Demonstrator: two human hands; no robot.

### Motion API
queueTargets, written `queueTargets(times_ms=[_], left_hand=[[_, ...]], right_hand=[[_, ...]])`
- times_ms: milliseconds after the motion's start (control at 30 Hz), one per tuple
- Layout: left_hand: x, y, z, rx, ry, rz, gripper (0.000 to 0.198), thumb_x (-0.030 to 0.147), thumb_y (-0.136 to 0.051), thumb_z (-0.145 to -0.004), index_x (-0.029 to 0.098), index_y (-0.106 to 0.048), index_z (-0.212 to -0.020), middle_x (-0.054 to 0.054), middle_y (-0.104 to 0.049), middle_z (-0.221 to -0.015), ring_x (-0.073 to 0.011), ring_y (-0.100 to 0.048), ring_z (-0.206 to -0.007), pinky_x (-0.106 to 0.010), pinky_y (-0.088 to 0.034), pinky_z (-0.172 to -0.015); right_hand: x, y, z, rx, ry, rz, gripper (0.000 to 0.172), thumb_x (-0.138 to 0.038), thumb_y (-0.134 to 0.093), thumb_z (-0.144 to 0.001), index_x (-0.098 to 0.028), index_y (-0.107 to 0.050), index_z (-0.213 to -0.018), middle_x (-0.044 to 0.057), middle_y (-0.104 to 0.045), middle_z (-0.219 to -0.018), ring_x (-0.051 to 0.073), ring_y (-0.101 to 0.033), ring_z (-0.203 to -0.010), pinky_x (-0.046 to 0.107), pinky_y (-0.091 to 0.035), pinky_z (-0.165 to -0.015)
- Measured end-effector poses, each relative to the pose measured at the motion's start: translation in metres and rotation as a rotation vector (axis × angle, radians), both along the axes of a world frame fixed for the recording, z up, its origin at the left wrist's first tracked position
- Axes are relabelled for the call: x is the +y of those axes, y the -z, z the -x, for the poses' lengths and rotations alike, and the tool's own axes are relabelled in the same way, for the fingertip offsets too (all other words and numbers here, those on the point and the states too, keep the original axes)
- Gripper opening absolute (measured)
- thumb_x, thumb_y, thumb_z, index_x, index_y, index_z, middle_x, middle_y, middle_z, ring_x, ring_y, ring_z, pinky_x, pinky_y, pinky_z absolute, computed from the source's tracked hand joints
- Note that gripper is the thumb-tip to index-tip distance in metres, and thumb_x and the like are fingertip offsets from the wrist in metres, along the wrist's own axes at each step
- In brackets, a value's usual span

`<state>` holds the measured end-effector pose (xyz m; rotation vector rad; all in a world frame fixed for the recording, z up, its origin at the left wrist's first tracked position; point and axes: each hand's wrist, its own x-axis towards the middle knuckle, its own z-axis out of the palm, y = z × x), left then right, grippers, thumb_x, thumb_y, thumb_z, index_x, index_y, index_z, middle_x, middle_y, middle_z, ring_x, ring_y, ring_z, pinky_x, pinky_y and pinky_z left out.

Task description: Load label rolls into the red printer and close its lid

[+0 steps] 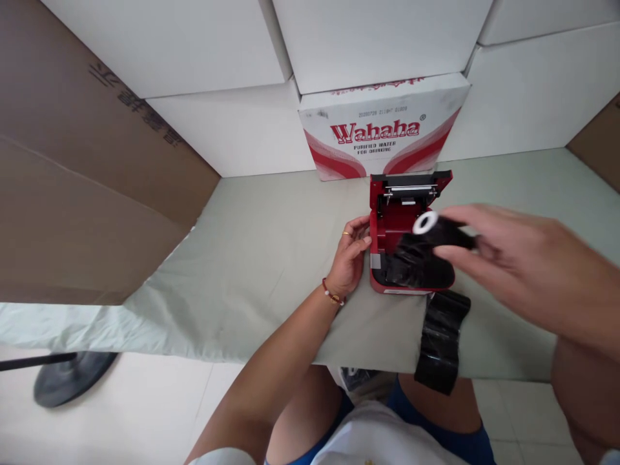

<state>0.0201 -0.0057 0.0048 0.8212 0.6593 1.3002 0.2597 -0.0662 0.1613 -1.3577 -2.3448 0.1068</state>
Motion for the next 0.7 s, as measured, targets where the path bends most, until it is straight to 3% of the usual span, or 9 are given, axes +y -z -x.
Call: queueTargets(times_ms=[67, 100, 200, 267, 400, 467, 633, 700], left_hand=[[0.0, 0.0, 0.0, -0.006, 0.008, -0.001, 0.052, 0.043, -0.091, -0.077, 0.028, -0.072, -0.123, -0.007, -0.071, -0.142, -0.0303, -0.059, -0.143, -0.049, -0.041, -0.127], [0.0, -0.001, -0.001, -0.003, 0.011, -0.005, 0.052, 0.044, -0.091, -0.077, 0.028, -0.071, -0.123, -0.007, -0.071, -0.142, -0.0306, -0.059, -0.144, -0.049, -0.041, -0.127], [0.0, -0.001, 0.0, 0.018, 0.012, -0.019, 0.053, 0.045, -0.09, -0.078, 0.027, -0.07, -0.124, -0.007, -0.071, -0.142, -0.031, -0.059, -0.144, -0.049, -0.041, -0.126], [0.0, -0.001, 0.0, 0.028, 0.01, -0.024, 0.052, 0.043, -0.09, -0.078, 0.027, -0.071, -0.124, -0.007, -0.071, -0.142, -0.0311, -0.059, -0.144, -0.049, -0.041, -0.127], [0.002, 0.0, 0.001, 0.023, 0.005, -0.029, 0.05, 0.039, -0.09, -0.078, 0.027, -0.071, -0.122, -0.006, -0.071, -0.141, -0.0307, -0.058, -0.145, -0.049, -0.04, -0.128], [0.002, 0.001, 0.002, 0.022, 0.005, -0.027, 0.049, 0.038, -0.09, -0.078, 0.027, -0.071, -0.121, -0.006, -0.071, -0.14, -0.0304, -0.059, -0.144, -0.049, -0.04, -0.127], [0.002, -0.001, 0.003, 0.032, 0.005, -0.021, 0.048, 0.037, -0.089, -0.077, 0.026, -0.072, -0.12, -0.007, -0.071, -0.141, -0.0308, -0.058, -0.146, -0.049, -0.041, -0.127], [0.003, -0.001, 0.002, 0.036, 0.01, -0.027, 0.048, 0.037, -0.089, -0.078, 0.026, -0.071, -0.121, -0.007, -0.07, -0.144, -0.031, -0.057, -0.148, -0.049, -0.041, -0.128]], right_hand=[[-0.013, 0.006, -0.041, 0.044, 0.041, -0.061, 0.038, -0.057, -0.059, -0.109, -0.036, -0.07, -0.139, 0.001, -0.072, -0.076, 0.016, -0.053, -0.045, 0.036, -0.047, -0.047], [-0.017, 0.015, -0.062, 0.011, 0.072, -0.073, 0.038, -0.057, -0.061, -0.108, -0.038, -0.07, -0.14, 0.001, -0.074, -0.077, 0.016, -0.052, -0.043, 0.036, -0.045, -0.044], [-0.023, 0.054, -0.113, -0.046, -0.012, -0.051, 0.038, -0.06, -0.056, -0.108, -0.035, -0.076, -0.127, 0.007, -0.083, -0.092, 0.024, -0.072, -0.056, 0.04, -0.053, -0.045], [-0.029, 0.078, -0.126, -0.07, -0.02, -0.014, 0.034, -0.054, -0.057, -0.107, -0.032, -0.078, -0.121, 0.009, -0.085, -0.096, 0.029, -0.076, -0.06, 0.042, -0.056, -0.045], [-0.05, 0.093, -0.099, 0.01, 0.08, 0.09, 0.029, -0.041, -0.06, -0.106, -0.032, -0.079, -0.128, 0.01, -0.084, -0.12, 0.031, -0.083, -0.083, 0.044, -0.067, -0.062], [-0.06, 0.097, -0.073, 0.058, 0.065, 0.153, 0.027, -0.038, -0.06, -0.107, -0.032, -0.08, -0.125, 0.009, -0.084, -0.119, 0.028, -0.083, -0.087, 0.04, -0.069, -0.067], [-0.07, 0.116, -0.039, -0.181, 0.153, 0.135, 0.029, -0.03, -0.059, -0.103, -0.023, -0.079, -0.124, 0.01, -0.082, -0.113, 0.026, -0.081, -0.072, 0.035, -0.061, -0.049], [-0.071, 0.111, -0.043, -0.181, 0.077, 0.154, 0.027, -0.026, -0.059, -0.102, -0.024, -0.079, -0.12, 0.008, -0.083, -0.107, 0.025, -0.08, -0.07, 0.034, -0.061, -0.049]])
